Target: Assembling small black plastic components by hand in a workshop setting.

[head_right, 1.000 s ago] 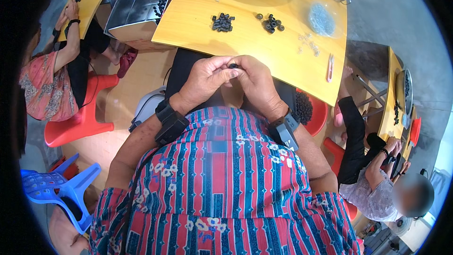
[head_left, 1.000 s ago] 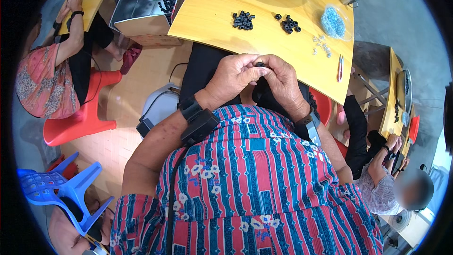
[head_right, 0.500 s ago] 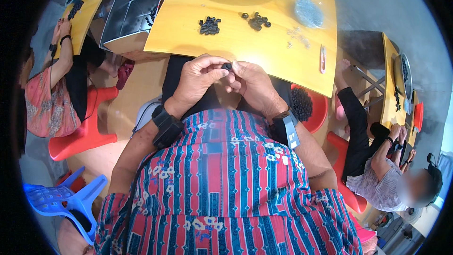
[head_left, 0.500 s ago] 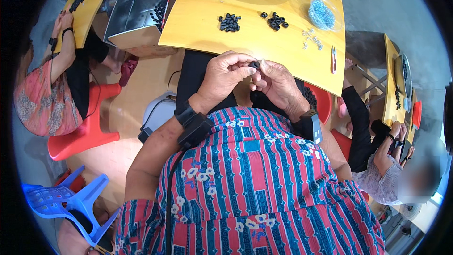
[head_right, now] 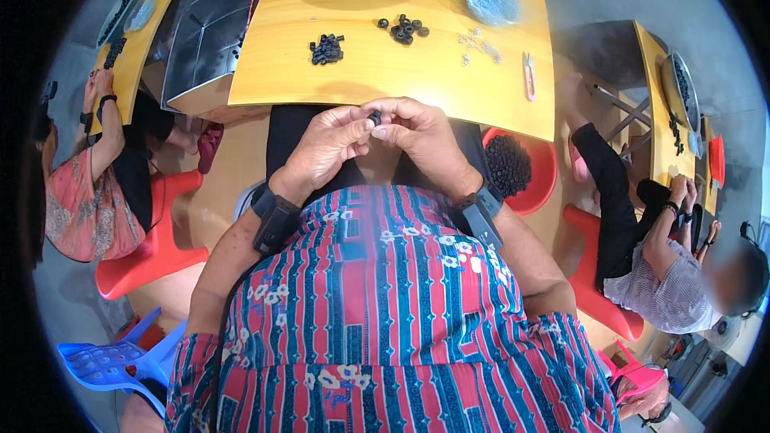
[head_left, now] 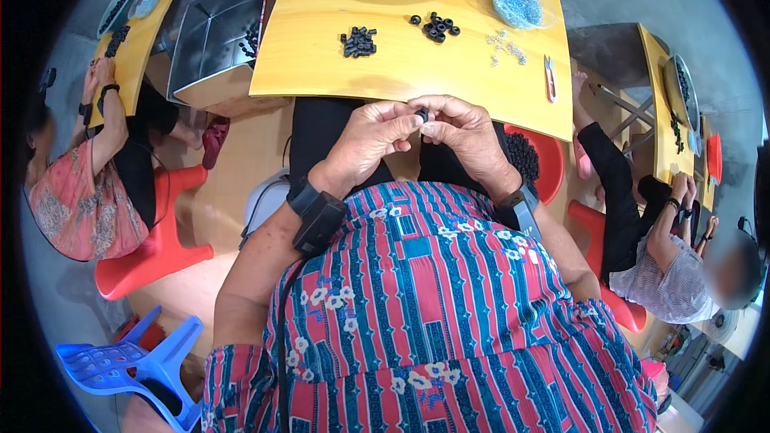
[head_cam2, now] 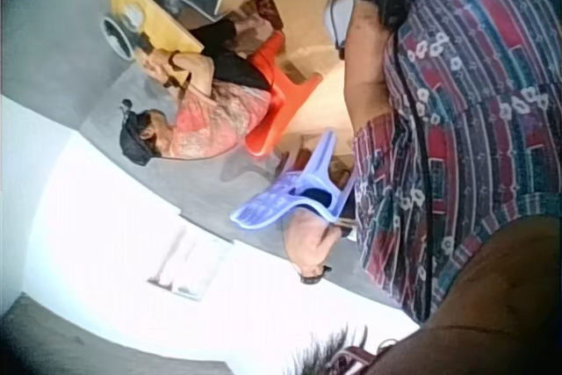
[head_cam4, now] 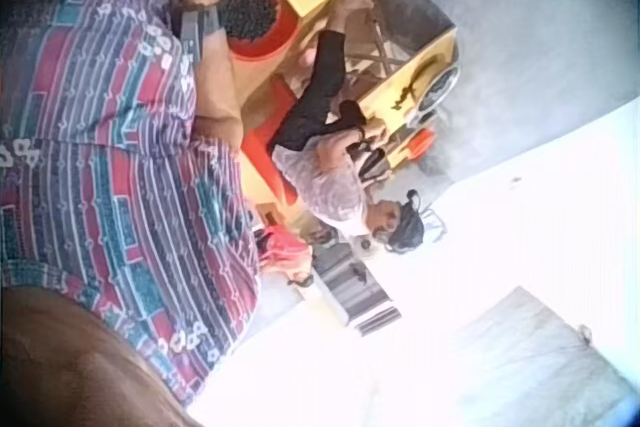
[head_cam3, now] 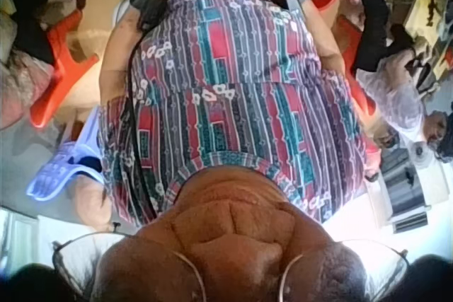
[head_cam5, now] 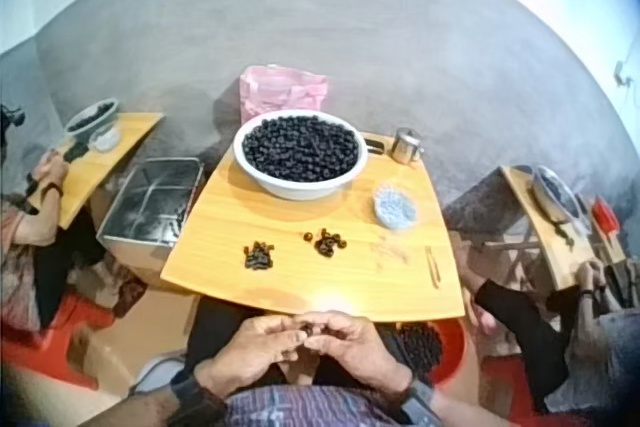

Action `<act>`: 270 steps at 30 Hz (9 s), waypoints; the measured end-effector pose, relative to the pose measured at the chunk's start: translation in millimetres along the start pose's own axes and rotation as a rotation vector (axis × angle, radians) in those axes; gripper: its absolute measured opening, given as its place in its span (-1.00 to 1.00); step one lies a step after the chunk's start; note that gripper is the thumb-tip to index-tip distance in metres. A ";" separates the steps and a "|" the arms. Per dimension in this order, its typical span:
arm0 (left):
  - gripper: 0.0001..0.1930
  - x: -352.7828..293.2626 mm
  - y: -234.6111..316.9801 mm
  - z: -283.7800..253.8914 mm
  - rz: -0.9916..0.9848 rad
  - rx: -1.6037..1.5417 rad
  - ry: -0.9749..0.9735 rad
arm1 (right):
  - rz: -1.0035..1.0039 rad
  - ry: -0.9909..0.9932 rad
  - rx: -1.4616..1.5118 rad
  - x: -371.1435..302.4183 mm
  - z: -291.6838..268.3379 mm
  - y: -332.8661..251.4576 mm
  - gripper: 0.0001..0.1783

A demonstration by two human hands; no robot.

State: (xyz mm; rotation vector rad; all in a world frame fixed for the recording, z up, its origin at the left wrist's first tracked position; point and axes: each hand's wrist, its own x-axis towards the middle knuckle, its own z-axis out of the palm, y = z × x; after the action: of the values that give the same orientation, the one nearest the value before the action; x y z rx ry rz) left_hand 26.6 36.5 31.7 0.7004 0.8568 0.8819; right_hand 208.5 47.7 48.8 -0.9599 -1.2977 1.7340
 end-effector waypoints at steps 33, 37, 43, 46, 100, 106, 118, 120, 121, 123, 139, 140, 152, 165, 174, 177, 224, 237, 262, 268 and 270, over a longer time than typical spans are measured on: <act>-0.66 -28.3 -6.1 -16.8 -0.304 0.375 -0.275 | 0.192 1.035 -0.163 -130.1 -200.4 133.8 -0.79; -0.66 -26.3 -8.6 -18.8 -0.371 0.259 -0.278 | 0.313 1.139 -0.129 -127.3 -206.9 136.2 -0.82; -0.66 -24.9 -8.7 -9.0 -0.366 0.158 -0.214 | 0.391 1.157 -0.192 -147.6 -223.7 133.2 -0.68; -0.70 -28.0 -1.1 -1.5 -0.327 0.322 -0.245 | 0.528 1.179 -0.558 -163.1 -231.5 140.7 -0.58; -0.91 2.7 32.4 -7.6 0.627 1.031 -0.018 | -0.121 0.446 -1.178 82.6 -19.1 -27.8 -0.73; -0.91 1.3 24.2 -6.0 0.599 0.886 0.069 | -0.115 0.276 -0.772 68.3 -32.3 -19.7 -0.75; -0.81 -11.2 6.7 -4.4 0.052 -0.035 -0.001 | -0.093 -0.022 -0.265 15.1 0.6 -20.8 -0.78; -0.84 -16.0 4.7 -3.3 -0.016 -0.098 -0.025 | -0.099 -0.058 -0.293 8.4 5.1 -24.9 -0.78; -0.84 -16.6 2.5 -3.3 -0.020 -0.094 -0.041 | -0.083 -0.074 -0.296 5.2 5.6 -25.4 -0.78; -0.83 -17.5 -1.6 -3.0 -0.051 -0.142 -0.107 | -0.102 -0.059 -0.314 -0.1 3.0 -24.3 -0.79; -0.83 -17.1 -1.6 0.0 -0.034 0.047 -0.091 | -0.234 0.677 -1.073 20.0 -82.3 -20.3 -0.88; -0.83 -16.5 -2.9 -1.1 -0.035 0.043 -0.091 | -0.232 0.674 -1.076 21.2 -82.2 -20.8 -0.88; -0.84 -16.1 -9.7 -7.9 -0.019 -0.008 -0.148 | -0.208 0.617 -1.090 20.6 -83.6 -20.0 -0.90; -0.84 -12.7 -8.7 -10.0 -0.007 0.014 -0.124 | -0.351 0.534 -1.119 38.2 -70.0 -14.0 -0.89; -0.82 -14.4 -8.2 -11.5 0.001 0.008 -0.120 | -0.320 0.524 -1.287 42.3 -58.1 -19.4 -0.88; -0.82 -15.3 -6.2 -12.2 -0.006 0.013 -0.119 | -0.306 0.506 -1.335 40.4 -59.2 -17.8 -0.89; -0.82 -28.1 -6.2 -20.2 0.075 -0.228 -0.070 | -0.222 0.154 -0.729 -0.2 39.0 -23.7 -0.82; -0.81 -29.5 0.3 -29.5 0.078 -0.135 -0.071 | -0.524 0.038 -0.929 13.3 43.6 -24.4 -0.78; -0.84 8.1 20.6 -48.1 0.327 0.057 0.048 | -0.242 0.355 -0.936 76.5 9.3 -17.2 -0.88; -0.82 7.5 23.1 -46.8 0.264 0.053 0.087 | -0.222 0.341 -0.829 77.1 8.4 -10.0 -0.81; -0.81 6.7 22.7 -46.9 0.248 0.046 0.079 | -0.266 0.285 -0.848 79.2 17.0 -12.9 -0.79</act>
State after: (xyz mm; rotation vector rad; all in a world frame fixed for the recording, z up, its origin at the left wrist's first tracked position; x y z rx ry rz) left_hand -19.5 60.9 25.1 0.8282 0.8747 1.1203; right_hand 160.7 114.0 54.8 -1.3464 -1.8924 0.7762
